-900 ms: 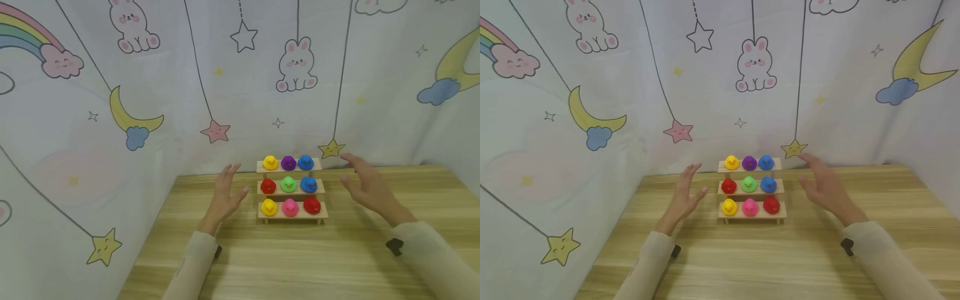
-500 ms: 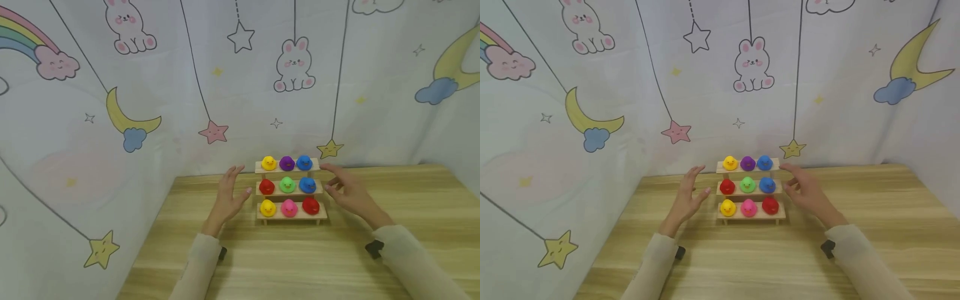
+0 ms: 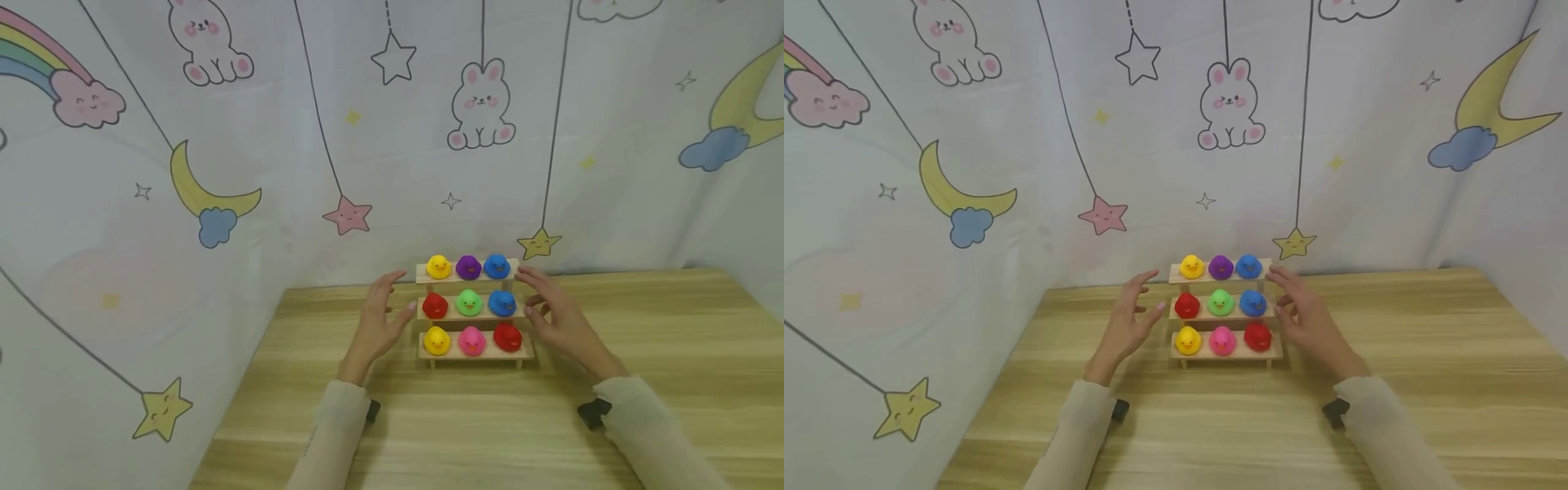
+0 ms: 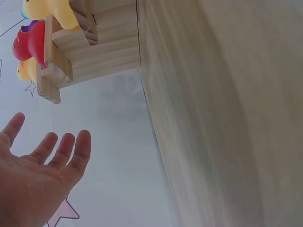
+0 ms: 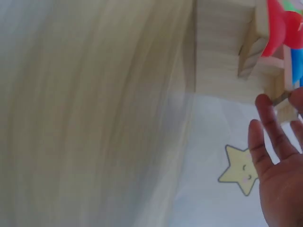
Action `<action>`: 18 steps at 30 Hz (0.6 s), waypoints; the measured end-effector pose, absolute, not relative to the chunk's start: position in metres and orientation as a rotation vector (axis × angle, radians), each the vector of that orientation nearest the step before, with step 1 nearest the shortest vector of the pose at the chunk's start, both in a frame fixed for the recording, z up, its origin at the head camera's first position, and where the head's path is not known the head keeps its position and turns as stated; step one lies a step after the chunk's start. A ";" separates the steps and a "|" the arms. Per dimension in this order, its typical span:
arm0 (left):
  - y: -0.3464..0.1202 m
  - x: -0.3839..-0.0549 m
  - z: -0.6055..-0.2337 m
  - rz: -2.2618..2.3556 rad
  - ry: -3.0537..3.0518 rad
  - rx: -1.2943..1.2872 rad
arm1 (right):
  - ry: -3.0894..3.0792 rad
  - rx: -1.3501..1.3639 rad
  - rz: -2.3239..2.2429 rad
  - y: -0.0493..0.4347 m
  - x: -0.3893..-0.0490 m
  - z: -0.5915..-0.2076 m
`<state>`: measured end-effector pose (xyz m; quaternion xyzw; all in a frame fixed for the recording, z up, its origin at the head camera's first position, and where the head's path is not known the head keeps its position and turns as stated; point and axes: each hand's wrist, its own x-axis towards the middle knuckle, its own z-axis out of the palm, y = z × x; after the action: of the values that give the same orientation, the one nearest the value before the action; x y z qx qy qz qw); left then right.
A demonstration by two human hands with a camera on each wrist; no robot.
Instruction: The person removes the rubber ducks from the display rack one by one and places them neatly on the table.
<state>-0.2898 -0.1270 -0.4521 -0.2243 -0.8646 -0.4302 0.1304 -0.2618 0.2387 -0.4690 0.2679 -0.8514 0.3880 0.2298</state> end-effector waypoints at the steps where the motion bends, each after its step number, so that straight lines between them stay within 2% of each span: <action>1: -0.126 -0.290 -0.451 -1.256 -2.521 -0.647 | -2.347 0.723 1.080 0.238 -0.262 -0.469; 10: -0.129 -0.290 -0.446 -1.286 -2.524 -0.615 | -2.384 0.701 0.824 0.236 -0.264 -0.460; 18: -0.128 -0.288 -0.446 -1.253 -2.563 -0.597 | -2.371 0.736 0.717 0.240 -0.268 -0.468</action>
<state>-0.2880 -0.1281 -0.4462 -0.2036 -0.8736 -0.4271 0.1134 -0.2679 0.2397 -0.4677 0.2737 -0.8821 0.2667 0.2755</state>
